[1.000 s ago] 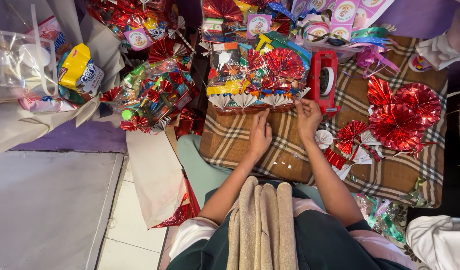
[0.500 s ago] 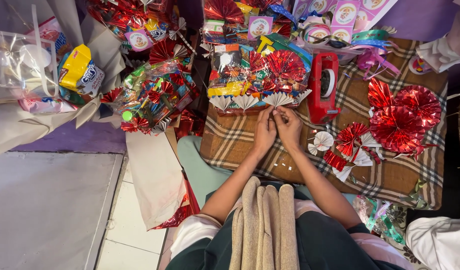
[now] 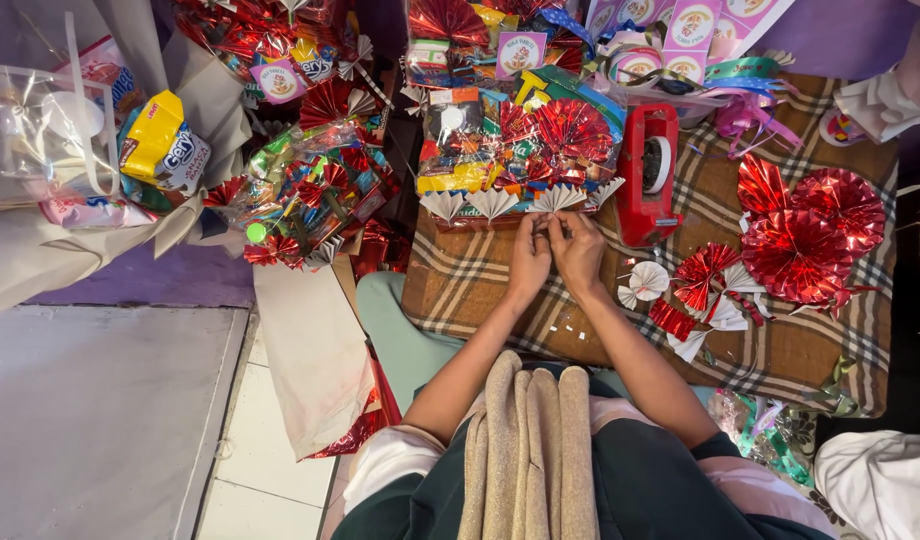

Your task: The person folds and shapes metallic plastic sheets by hand to prepare decorative bows.

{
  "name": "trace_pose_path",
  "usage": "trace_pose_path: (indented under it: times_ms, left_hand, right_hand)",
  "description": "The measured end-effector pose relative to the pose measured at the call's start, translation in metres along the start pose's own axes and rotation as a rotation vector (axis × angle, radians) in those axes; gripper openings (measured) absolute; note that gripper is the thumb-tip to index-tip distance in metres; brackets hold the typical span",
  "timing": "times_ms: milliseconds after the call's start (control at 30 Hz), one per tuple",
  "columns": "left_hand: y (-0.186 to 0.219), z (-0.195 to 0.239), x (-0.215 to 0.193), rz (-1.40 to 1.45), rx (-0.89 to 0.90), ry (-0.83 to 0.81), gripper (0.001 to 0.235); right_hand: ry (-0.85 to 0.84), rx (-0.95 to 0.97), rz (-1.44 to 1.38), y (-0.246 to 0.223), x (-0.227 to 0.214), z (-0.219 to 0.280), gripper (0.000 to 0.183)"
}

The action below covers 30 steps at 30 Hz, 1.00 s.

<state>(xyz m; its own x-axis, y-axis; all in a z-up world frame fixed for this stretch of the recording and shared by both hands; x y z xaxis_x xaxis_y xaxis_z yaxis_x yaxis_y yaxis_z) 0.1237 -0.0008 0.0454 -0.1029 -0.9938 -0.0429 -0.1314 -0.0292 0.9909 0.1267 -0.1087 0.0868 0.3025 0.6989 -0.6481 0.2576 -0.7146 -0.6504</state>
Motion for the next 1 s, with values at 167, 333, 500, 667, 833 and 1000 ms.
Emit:
trace_pose_path:
  times_ms: [167, 333, 500, 667, 833, 1000]
  left_hand:
    - [0.006, 0.005, -0.008, 0.079, 0.004, 0.035, 0.039]
    - [0.000, 0.021, -0.035, 0.051, -0.032, 0.202, 0.034]
    - [0.017, 0.037, -0.085, -0.109, -0.096, 0.546, 0.030]
    - [0.020, 0.025, -0.093, -0.376, -0.041, 0.495, 0.019]
    - [0.042, 0.023, -0.094, -0.398, 0.005, 0.467, 0.007]
    - [0.045, 0.022, -0.091, -0.521, 0.023, 0.478, 0.007]
  right_hand:
    - [-0.008, 0.039, -0.074, -0.001, -0.006, 0.000, 0.009]
    - [0.010, 0.137, -0.247, 0.020, 0.001, 0.005, 0.018]
    - [-0.001, 0.151, -0.219, 0.028, 0.009, 0.005, 0.011]
    - [0.005, 0.198, -0.242, 0.031, 0.016, 0.006, 0.014]
    - [0.010, 0.232, -0.272, 0.038, 0.016, 0.005, 0.014]
    - [0.015, 0.247, -0.269, 0.029, 0.010, 0.005, 0.011]
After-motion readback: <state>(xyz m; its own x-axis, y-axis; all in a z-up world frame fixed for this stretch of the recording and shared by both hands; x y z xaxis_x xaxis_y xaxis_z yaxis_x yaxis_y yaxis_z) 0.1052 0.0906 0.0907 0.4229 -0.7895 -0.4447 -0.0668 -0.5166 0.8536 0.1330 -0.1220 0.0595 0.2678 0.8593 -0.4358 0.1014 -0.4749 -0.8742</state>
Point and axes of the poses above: each hand's wrist, its own z-axis away from the middle knuckle, its own x-axis out of the palm, y = z × x, the point moved 10 cm from there along -z, towards the middle knuckle, and after that the axes turned 12 degrees about -y, right-handed, at the moved point
